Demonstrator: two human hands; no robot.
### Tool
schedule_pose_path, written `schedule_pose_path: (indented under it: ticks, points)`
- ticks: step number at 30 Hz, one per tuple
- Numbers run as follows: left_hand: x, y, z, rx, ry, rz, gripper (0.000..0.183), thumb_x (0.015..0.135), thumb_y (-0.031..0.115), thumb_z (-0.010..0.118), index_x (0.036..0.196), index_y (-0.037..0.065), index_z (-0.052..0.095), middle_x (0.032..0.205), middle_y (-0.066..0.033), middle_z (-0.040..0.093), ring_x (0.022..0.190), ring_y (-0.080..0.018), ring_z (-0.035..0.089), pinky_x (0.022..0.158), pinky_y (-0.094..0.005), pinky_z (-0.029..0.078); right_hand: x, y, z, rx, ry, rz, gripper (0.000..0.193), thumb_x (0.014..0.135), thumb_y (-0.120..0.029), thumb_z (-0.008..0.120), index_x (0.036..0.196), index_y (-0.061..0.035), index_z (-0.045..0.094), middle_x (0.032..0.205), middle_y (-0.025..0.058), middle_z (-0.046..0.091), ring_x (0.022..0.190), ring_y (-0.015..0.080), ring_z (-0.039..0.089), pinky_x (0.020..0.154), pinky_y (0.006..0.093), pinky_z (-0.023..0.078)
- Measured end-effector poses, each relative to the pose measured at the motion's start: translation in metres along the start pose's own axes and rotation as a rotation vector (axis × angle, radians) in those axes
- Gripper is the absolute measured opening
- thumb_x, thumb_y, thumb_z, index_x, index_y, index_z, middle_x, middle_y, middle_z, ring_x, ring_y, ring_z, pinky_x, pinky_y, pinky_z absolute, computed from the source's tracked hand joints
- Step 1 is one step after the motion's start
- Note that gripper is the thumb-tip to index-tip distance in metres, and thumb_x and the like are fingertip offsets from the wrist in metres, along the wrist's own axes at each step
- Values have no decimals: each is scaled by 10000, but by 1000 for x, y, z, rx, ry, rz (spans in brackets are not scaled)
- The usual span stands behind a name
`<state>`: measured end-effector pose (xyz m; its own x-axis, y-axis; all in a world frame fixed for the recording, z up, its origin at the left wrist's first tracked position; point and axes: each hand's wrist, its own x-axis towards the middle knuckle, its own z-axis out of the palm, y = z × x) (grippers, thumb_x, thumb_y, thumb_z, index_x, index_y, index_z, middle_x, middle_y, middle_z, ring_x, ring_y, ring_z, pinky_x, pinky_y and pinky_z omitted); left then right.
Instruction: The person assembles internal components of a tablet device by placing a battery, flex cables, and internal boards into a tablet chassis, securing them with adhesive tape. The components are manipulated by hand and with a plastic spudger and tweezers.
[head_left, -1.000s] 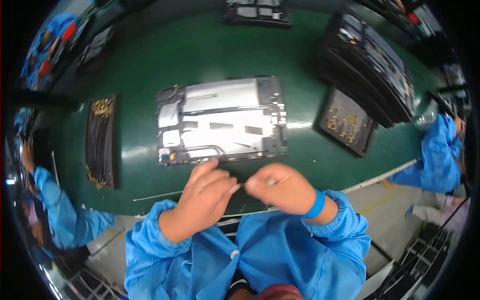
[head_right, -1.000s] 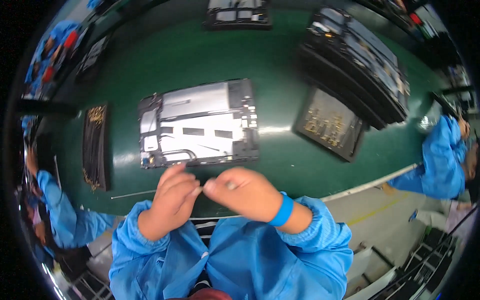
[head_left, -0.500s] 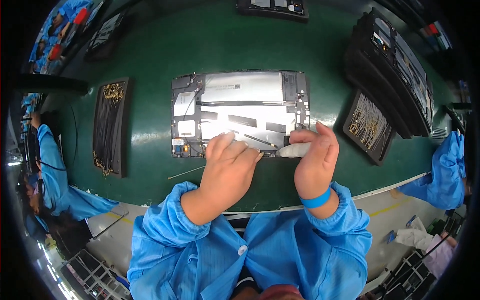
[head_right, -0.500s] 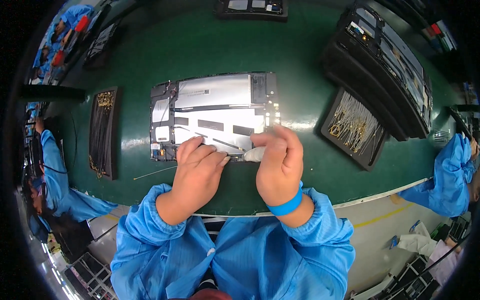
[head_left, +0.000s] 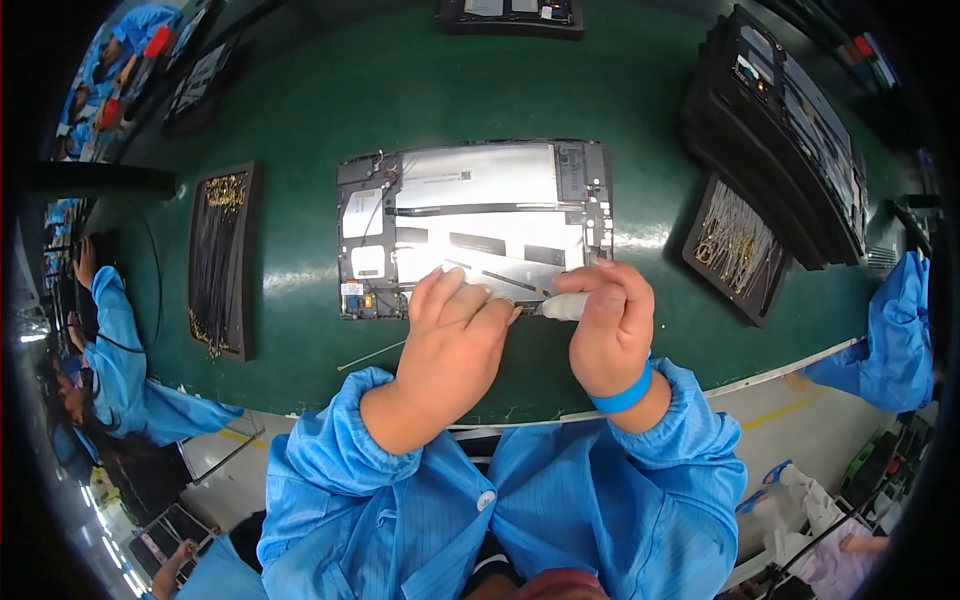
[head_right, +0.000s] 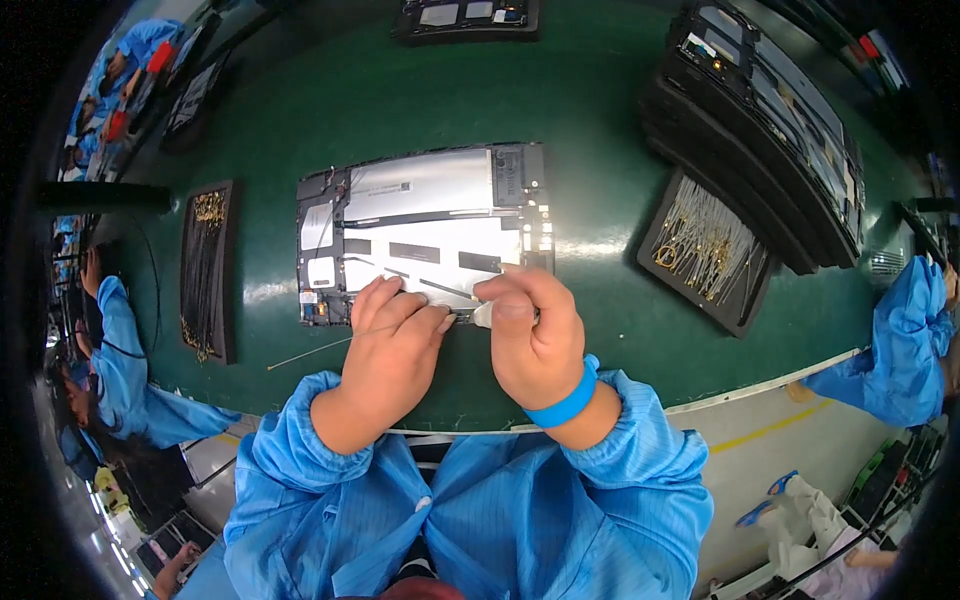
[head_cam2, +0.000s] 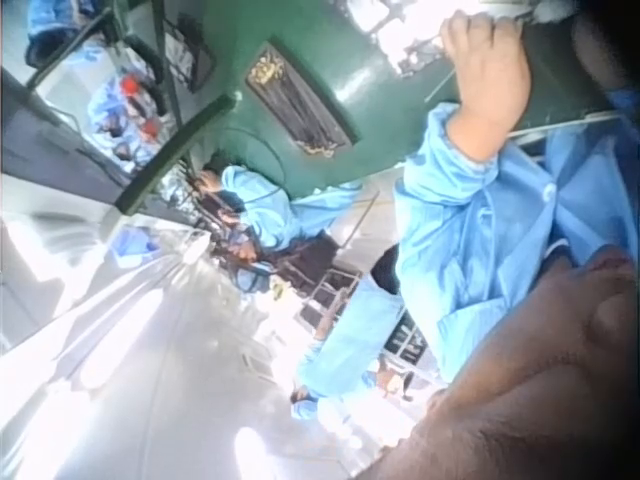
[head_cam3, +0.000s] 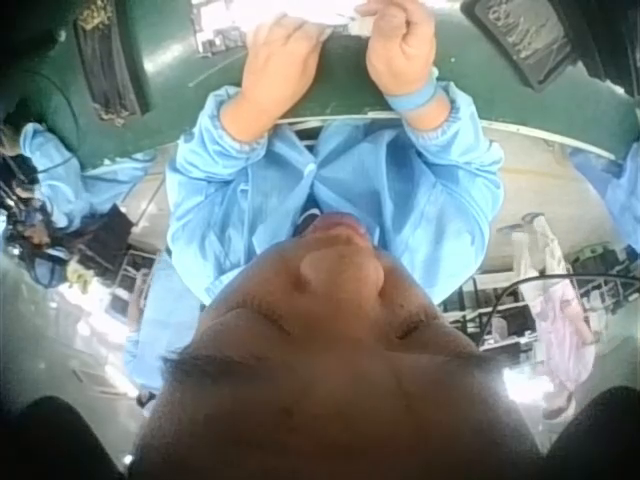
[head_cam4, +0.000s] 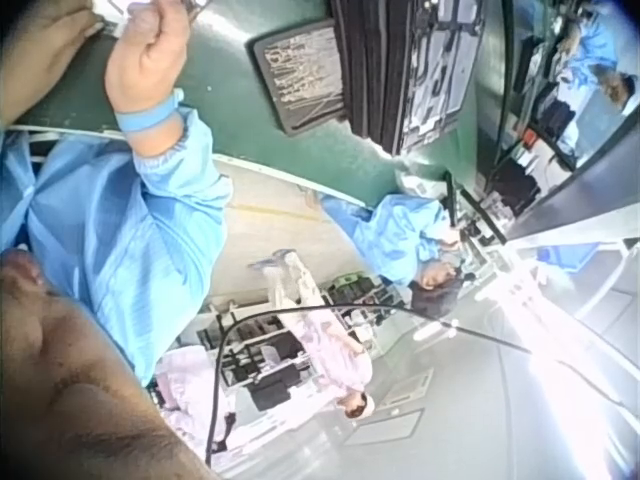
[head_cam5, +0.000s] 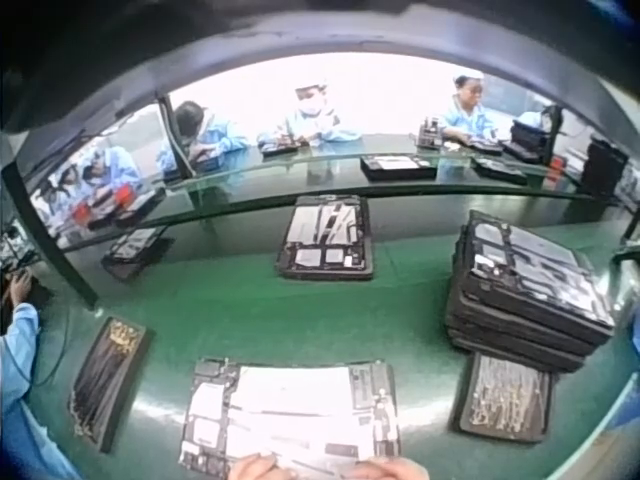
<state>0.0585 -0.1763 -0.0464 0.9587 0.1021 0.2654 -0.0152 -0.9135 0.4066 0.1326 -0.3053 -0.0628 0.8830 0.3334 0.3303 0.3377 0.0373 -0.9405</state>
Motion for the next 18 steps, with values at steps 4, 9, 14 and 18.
schedule_pose_path:
  ticks: [4, 9, 14, 18]
  points:
    - [3, -3, 1, -13, -8, -1, 194, 615, 44, 634, 800, 59, 580, 829, -87, 528, 902, -304, 469, 841, -435, 348, 3, 4, 0, -14, -8, -16, 218, 864, -199, 421, 985, -17, 421, 796, 94, 585, 696, 148, 547, 632, 256, 434]
    - [2, -4, 1, -25, 4, 0, 189, 619, 44, 633, 800, 58, 580, 825, -88, 529, 893, -303, 475, 839, -434, 350, 3, 1, 2, -10, 28, 36, 192, 865, -196, 420, 941, -20, 432, 774, 89, 587, 677, 159, 552, 623, 260, 437]
    - [0, -3, 1, -35, -2, 0, 179, 627, 53, 635, 797, 55, 578, 829, -89, 532, 894, -305, 476, 837, -438, 350, 3, -5, 3, -25, 43, 60, 171, 853, -190, 442, 884, -24, 464, 755, 96, 585, 659, 180, 556, 609, 267, 438]
    - [0, -3, 3, -36, 0, -13, 110, 683, 97, 577, 790, 69, 580, 805, -67, 535, 919, -281, 460, 870, -426, 306, 17, -17, 0, -208, -198, -22, 149, 789, -172, 516, 757, -27, 524, 688, 128, 569, 612, 259, 547, 576, 329, 437]
